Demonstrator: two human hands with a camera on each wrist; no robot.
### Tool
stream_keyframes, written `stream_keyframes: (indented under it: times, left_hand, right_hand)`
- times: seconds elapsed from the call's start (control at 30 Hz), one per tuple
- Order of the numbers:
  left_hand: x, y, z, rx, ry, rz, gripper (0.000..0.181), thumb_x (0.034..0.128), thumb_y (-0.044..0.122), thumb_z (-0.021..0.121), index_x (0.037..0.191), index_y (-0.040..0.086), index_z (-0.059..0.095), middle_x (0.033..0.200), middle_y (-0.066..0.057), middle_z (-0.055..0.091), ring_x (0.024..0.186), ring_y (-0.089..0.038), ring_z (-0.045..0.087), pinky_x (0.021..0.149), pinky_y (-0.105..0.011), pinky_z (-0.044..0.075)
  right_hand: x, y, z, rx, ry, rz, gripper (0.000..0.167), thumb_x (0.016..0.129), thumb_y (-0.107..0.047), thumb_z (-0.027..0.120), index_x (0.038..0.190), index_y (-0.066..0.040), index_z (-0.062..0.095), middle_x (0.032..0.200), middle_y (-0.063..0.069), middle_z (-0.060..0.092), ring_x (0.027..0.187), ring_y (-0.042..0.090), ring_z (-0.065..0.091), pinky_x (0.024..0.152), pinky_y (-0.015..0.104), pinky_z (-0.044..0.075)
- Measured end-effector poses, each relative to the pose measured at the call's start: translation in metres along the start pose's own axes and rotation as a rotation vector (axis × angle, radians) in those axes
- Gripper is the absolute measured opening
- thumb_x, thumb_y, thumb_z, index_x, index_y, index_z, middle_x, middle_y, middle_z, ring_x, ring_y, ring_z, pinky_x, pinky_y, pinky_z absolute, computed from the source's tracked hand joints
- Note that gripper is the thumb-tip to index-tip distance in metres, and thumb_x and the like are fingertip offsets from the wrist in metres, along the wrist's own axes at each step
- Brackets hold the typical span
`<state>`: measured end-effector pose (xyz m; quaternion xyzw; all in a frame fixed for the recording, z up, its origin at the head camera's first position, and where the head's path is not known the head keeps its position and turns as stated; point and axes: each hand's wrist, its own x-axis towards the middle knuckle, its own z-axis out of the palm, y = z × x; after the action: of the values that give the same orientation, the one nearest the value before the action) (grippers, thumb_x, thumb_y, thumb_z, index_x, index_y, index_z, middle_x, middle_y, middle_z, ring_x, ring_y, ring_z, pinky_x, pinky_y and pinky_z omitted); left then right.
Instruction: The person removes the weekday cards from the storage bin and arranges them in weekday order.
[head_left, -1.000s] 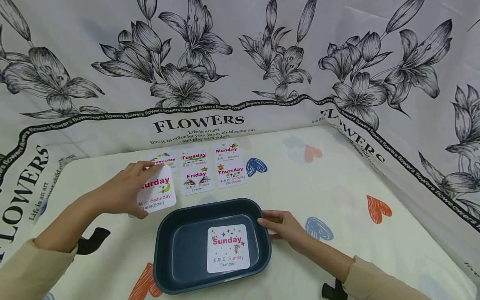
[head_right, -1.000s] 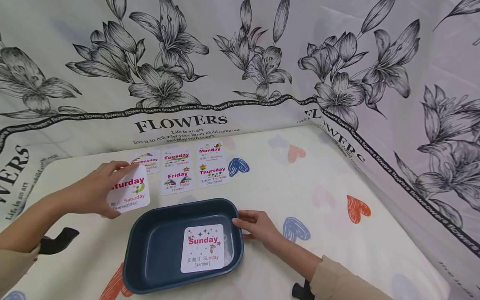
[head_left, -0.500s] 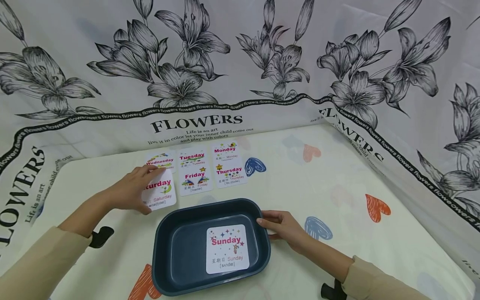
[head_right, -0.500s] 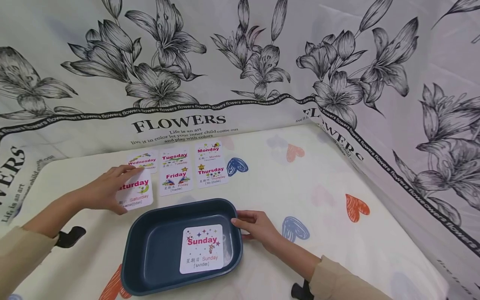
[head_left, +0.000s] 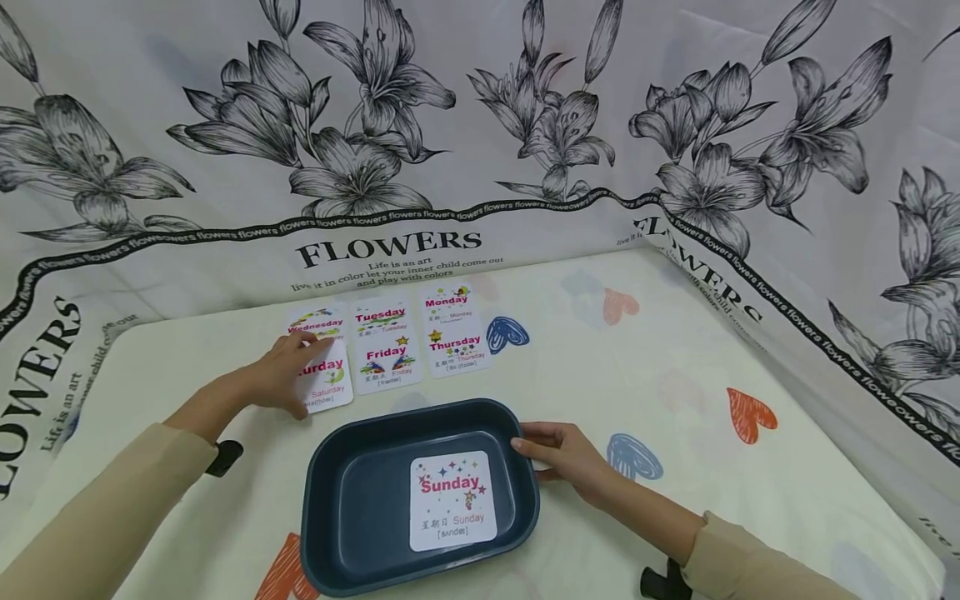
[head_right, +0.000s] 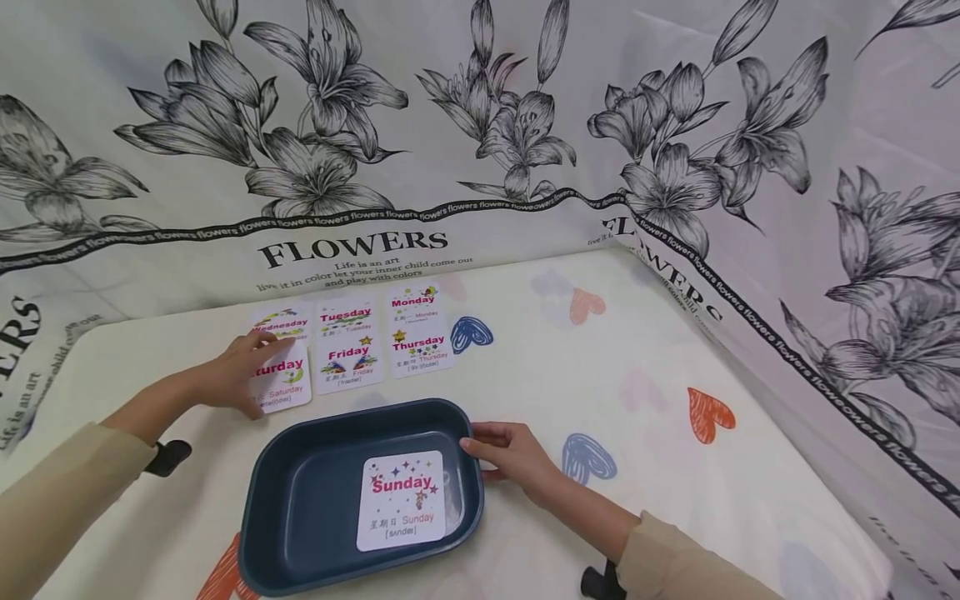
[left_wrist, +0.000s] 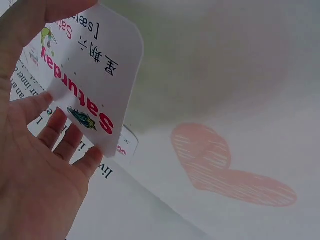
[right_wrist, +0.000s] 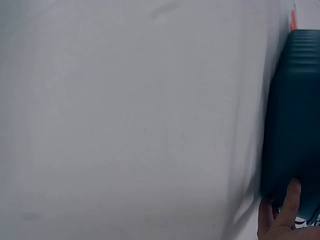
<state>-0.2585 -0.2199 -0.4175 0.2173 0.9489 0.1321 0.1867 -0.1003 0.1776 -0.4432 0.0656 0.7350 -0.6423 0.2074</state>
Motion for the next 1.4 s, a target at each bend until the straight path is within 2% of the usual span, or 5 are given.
stream_keyframes:
  times: [0.33,0.7,0.93,1.4]
  left_hand:
    - [0.015,-0.008,-0.001,-0.011,-0.063,-0.052,0.118,0.05,0.025,0.089,0.145,0.003,0.022,0.13,-0.024,0.022,0.114,-0.042,0.026,0.092,-0.061,0.037]
    - [0.026,-0.003,-0.006,-0.015,-0.124,-0.087,0.119,0.0509,0.018,0.089,0.146,0.003,0.02,0.129,-0.024,0.021,0.112,-0.041,0.027,0.094,-0.058,0.036]
    - [0.025,-0.005,-0.007,-0.027,-0.155,-0.103,0.117,0.0528,0.02,0.089,0.146,0.005,0.019,0.131,-0.025,0.019,0.113,-0.043,0.025,0.093,-0.061,0.035]
    - [0.025,-0.004,-0.007,-0.011,-0.164,-0.116,0.115,0.0534,0.022,0.088,0.145,0.004,0.022,0.128,-0.027,0.024,0.113,-0.044,0.027,0.091,-0.063,0.036]
  right_hand:
    - [0.0,0.0,0.001,-0.005,0.014,0.008,0.056,0.084,-0.031,0.067,0.126,0.003,0.053,0.124,0.019,0.057,0.109,0.029,0.059,0.076,0.038,0.053]
    - [0.0,0.0,-0.001,-0.004,0.014,0.007,0.057,0.084,-0.032,0.067,0.126,0.004,0.053,0.123,0.018,0.058,0.109,0.028,0.059,0.076,0.038,0.053]
    - [0.001,-0.001,0.0,0.003,-0.007,0.004,0.056,0.084,-0.032,0.067,0.126,0.004,0.053,0.121,0.017,0.059,0.106,0.026,0.061,0.076,0.037,0.053]
    - [0.002,-0.001,0.0,-0.007,-0.004,0.005,0.057,0.084,-0.031,0.067,0.126,0.004,0.052,0.122,0.018,0.059,0.106,0.027,0.06,0.077,0.038,0.053]
